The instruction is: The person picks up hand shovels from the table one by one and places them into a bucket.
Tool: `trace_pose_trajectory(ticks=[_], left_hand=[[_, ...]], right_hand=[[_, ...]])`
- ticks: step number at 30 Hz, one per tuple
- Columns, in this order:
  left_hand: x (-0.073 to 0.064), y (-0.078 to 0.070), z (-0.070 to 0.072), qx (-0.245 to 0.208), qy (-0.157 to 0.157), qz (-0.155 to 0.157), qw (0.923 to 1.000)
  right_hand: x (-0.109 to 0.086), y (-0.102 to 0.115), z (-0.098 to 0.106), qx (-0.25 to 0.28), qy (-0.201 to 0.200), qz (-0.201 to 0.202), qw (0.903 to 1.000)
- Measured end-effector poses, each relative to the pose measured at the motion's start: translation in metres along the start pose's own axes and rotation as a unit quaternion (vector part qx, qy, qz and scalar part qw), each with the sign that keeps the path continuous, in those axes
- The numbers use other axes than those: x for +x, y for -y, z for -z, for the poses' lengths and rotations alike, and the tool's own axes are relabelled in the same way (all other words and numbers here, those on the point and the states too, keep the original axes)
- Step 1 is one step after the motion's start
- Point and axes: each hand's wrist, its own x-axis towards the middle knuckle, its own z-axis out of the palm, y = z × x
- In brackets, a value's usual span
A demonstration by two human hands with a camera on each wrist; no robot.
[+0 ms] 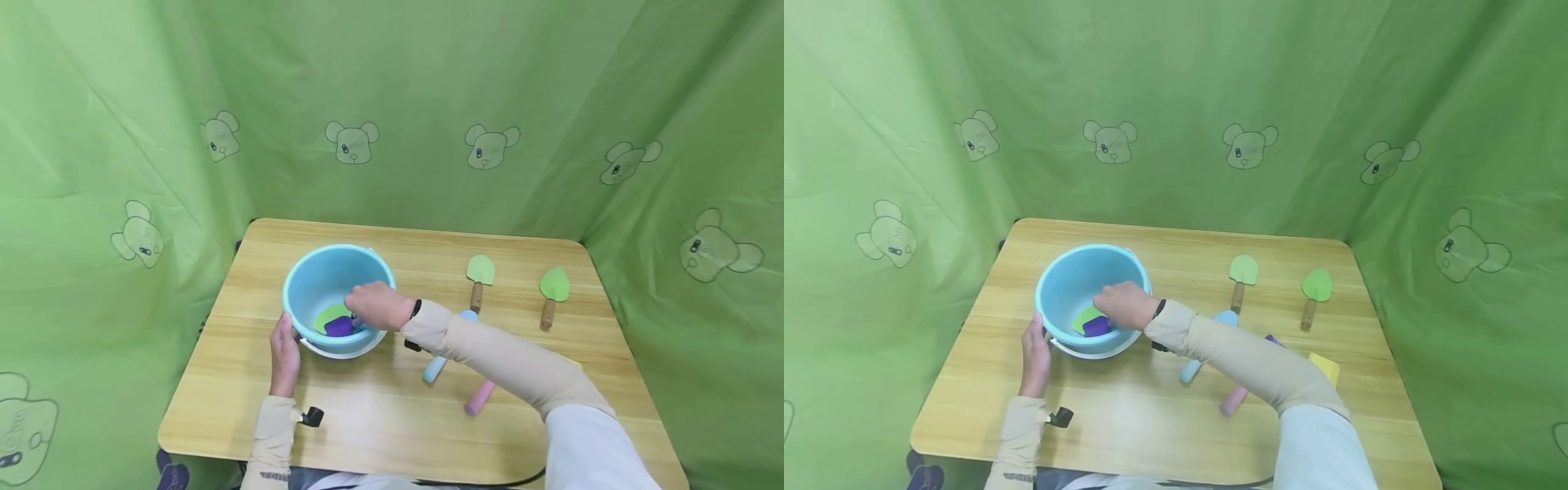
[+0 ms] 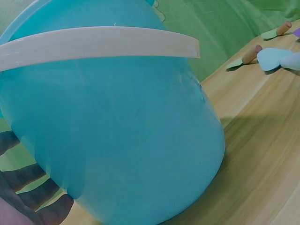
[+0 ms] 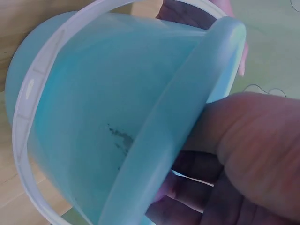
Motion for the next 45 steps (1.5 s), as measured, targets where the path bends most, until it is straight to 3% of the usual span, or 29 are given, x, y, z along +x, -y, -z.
trace_pose_trajectory(ticks=[4,13,16,21,31,39,45], left_hand=[[-0.001,0.002,-0.003,-0.001,0.007,0.001,1.0],[-0.002,0.002,-0.008,-0.001,0.009,0.01,0.9999],[-0.001,0.0,-0.008,0.0,0.002,0.009,1.0],[0.001,-0.004,-0.008,-0.004,-0.002,0.004,1.0],[-0.003,-0.003,-0.007,-0.003,-0.004,0.015,0.9999],[-0.005,-0.002,-0.003,-0.008,-0.009,0.013,0.9998],[-0.005,-0.002,-0.006,-0.003,-0.009,0.018,0.9998]], right_hand=[[-0.008,-0.006,0.001,0.044,-0.007,-0.012,0.9989],[-0.042,-0.028,0.018,0.119,-0.094,-0.027,0.9881],[-0.06,-0.043,0.026,0.15,-0.124,-0.062,0.9789],[-0.098,-0.082,0.023,0.195,-0.155,-0.159,0.9552],[-0.19,-0.163,-0.028,0.233,-0.166,-0.307,0.9079],[-0.254,-0.2,-0.083,0.288,-0.157,-0.391,0.8598],[-0.287,-0.217,-0.12,0.274,-0.167,-0.413,0.8525]])
